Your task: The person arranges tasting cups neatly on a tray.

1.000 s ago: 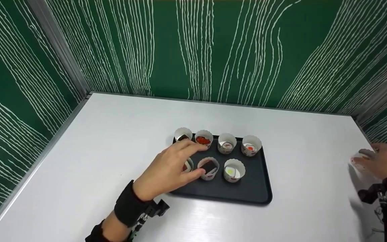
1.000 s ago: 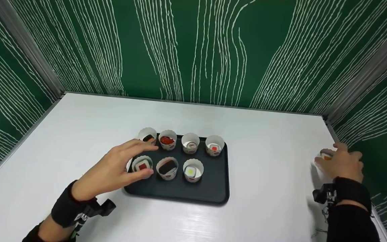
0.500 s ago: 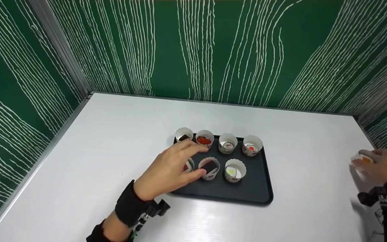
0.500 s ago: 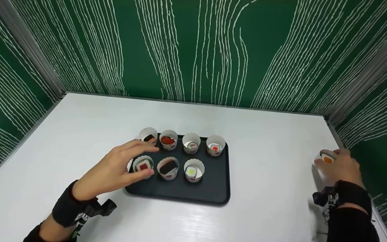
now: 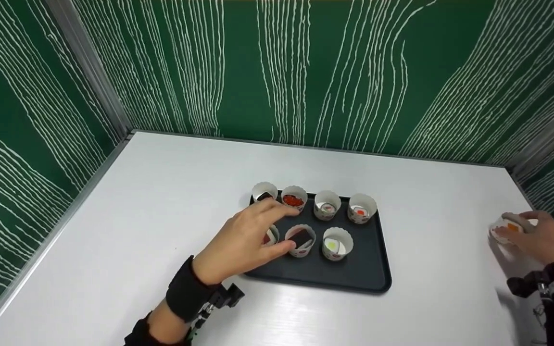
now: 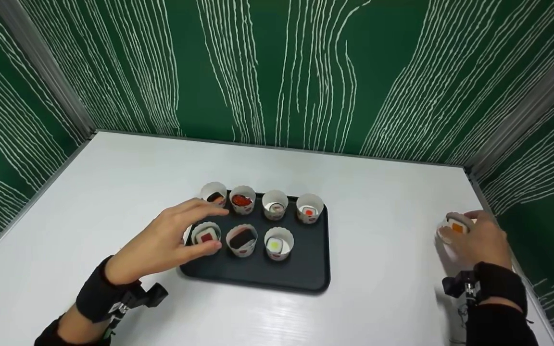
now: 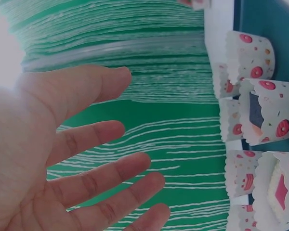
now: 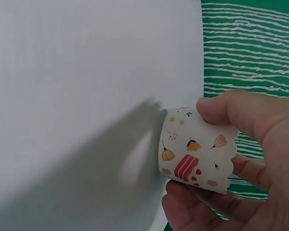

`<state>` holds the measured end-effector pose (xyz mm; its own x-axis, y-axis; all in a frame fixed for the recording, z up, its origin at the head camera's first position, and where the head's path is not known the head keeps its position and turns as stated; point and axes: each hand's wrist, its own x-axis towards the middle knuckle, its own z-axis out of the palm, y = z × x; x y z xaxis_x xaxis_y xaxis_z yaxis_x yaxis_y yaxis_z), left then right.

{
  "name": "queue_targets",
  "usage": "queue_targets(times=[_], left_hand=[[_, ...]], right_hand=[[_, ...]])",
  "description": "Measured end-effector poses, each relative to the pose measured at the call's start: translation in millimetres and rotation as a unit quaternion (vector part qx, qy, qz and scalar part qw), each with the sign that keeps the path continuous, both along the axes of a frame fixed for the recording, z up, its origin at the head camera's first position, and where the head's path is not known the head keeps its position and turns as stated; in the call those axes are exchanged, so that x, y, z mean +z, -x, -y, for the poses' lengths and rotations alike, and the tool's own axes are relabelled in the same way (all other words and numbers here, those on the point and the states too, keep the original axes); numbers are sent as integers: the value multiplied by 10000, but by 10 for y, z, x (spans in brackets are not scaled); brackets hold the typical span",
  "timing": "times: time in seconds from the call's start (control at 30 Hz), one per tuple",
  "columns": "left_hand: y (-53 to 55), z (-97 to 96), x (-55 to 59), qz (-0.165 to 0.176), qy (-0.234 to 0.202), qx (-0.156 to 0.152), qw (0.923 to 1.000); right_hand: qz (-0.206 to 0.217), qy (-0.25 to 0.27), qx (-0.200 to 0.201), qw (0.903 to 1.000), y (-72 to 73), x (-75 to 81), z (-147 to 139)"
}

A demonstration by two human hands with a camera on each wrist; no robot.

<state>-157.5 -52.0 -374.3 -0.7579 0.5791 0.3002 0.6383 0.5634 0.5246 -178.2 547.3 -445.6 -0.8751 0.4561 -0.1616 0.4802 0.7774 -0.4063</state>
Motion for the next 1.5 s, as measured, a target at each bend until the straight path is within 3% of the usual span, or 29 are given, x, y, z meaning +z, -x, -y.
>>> queue_targets(times=[0.43, 0.73, 1.17, 1.5], left_hand=[[5, -12, -19, -182, -61, -33, 9998], [5, -16, -39, -267, -77, -98, 9996], [5, -37, -39, -315, -142, -104, 9993], [-4, -75, -50, -360, -272, -167, 9988]], right_hand=[[-684, -8, 648, 9955, -54, 217, 459], [-1348, 103, 1447, 9802, -118, 353, 849], [-1633, 438, 1957, 9660, -251, 562, 1438], [-2147, 573, 2437, 9440, -410, 637, 1816]])
